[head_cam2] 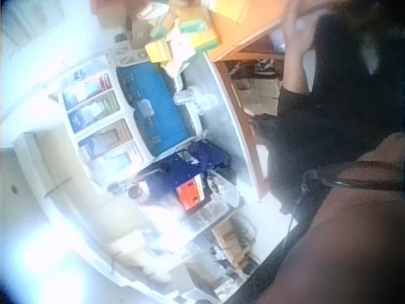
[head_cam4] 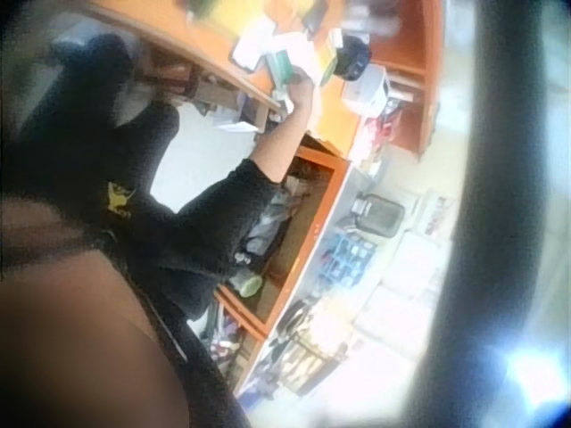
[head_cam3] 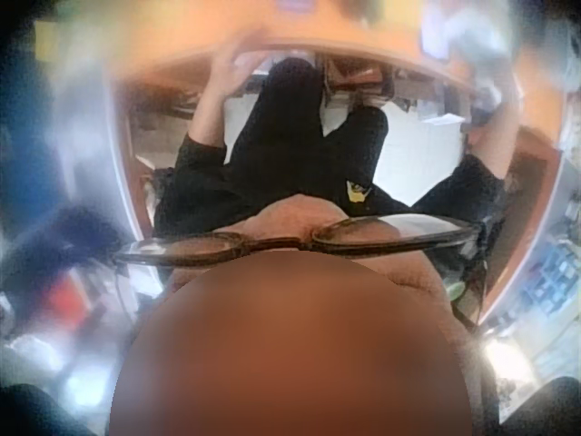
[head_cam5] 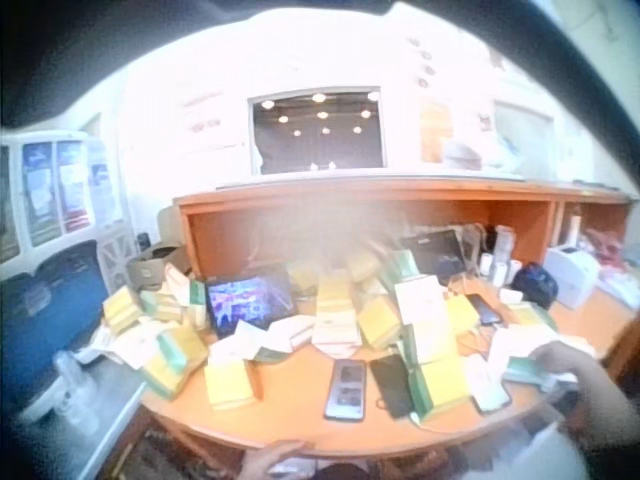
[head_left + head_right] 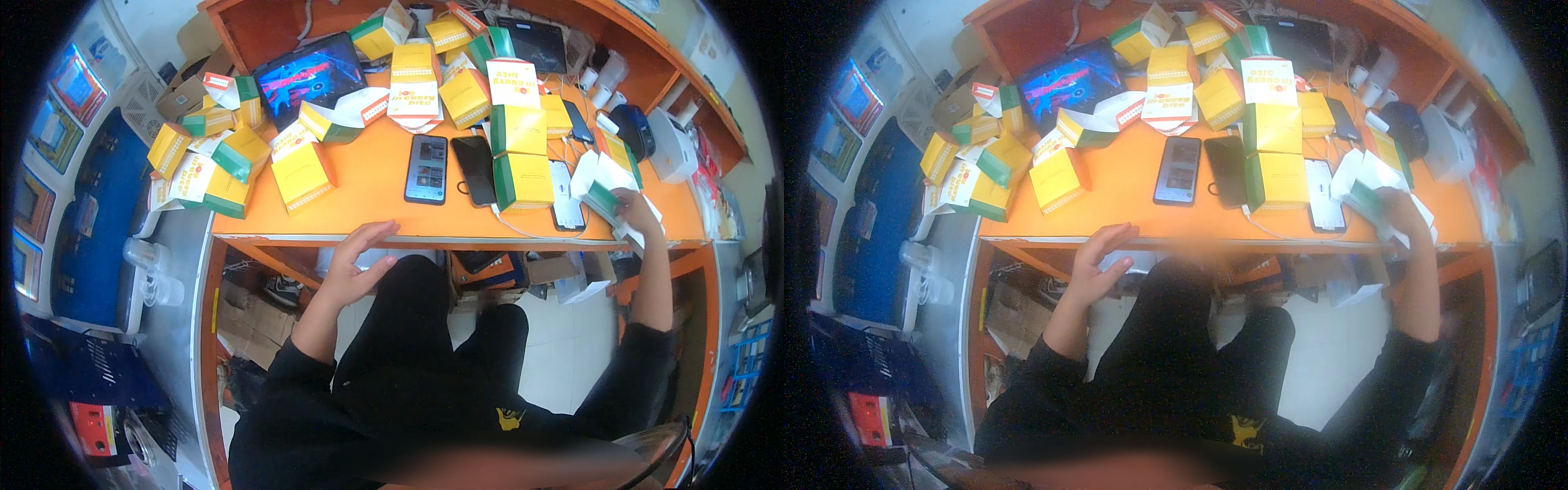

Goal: The person assembles small yellow and green cardboard boxes by folding the flaps and tucking them into place. The person handles the boxes one at a time, repeatedly folding and closing them on a cluttered orange workbench.

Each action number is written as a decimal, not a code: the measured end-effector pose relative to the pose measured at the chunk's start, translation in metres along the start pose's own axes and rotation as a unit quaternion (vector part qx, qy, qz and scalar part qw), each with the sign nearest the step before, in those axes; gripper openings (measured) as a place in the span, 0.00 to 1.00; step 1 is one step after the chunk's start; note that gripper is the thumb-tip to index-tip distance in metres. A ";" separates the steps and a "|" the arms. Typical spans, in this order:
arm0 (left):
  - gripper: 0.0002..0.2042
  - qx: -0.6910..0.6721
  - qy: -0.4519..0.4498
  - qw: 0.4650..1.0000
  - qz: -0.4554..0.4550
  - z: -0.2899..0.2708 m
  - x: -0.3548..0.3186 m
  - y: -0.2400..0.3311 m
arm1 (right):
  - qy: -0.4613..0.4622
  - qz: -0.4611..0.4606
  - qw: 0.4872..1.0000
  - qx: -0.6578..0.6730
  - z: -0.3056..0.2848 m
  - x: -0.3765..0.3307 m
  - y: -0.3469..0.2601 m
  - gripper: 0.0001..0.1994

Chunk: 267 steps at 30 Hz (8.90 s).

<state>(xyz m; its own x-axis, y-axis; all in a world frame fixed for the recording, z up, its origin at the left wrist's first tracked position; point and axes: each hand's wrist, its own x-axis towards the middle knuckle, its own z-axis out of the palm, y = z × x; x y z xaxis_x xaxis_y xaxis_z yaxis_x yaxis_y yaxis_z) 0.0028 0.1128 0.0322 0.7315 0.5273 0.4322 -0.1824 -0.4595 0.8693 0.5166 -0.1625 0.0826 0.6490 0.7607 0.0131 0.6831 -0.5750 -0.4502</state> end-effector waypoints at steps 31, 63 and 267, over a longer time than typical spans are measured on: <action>0.39 0.075 -0.148 0.984 0.073 0.072 -0.044 0.080 | 0.066 -0.222 0.829 0.509 0.137 -0.234 -0.304 0.27; 0.03 -0.067 0.074 0.987 0.126 0.081 -0.061 0.077 | 0.106 -0.094 0.869 0.474 0.154 -0.249 -0.295 0.04; 0.12 0.012 -0.232 0.968 -0.094 0.103 -0.098 0.031 | 0.094 -0.248 0.927 0.267 0.182 -0.258 -0.292 0.26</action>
<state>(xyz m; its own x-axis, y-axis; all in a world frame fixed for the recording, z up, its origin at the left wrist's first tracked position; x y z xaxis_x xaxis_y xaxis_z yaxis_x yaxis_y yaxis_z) -0.0073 -0.0267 -0.0078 0.9676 0.2277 0.1086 -0.0070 -0.4060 0.9138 0.0890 -0.1363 0.0484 0.3814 0.7965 0.4692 0.6828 0.0994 -0.7238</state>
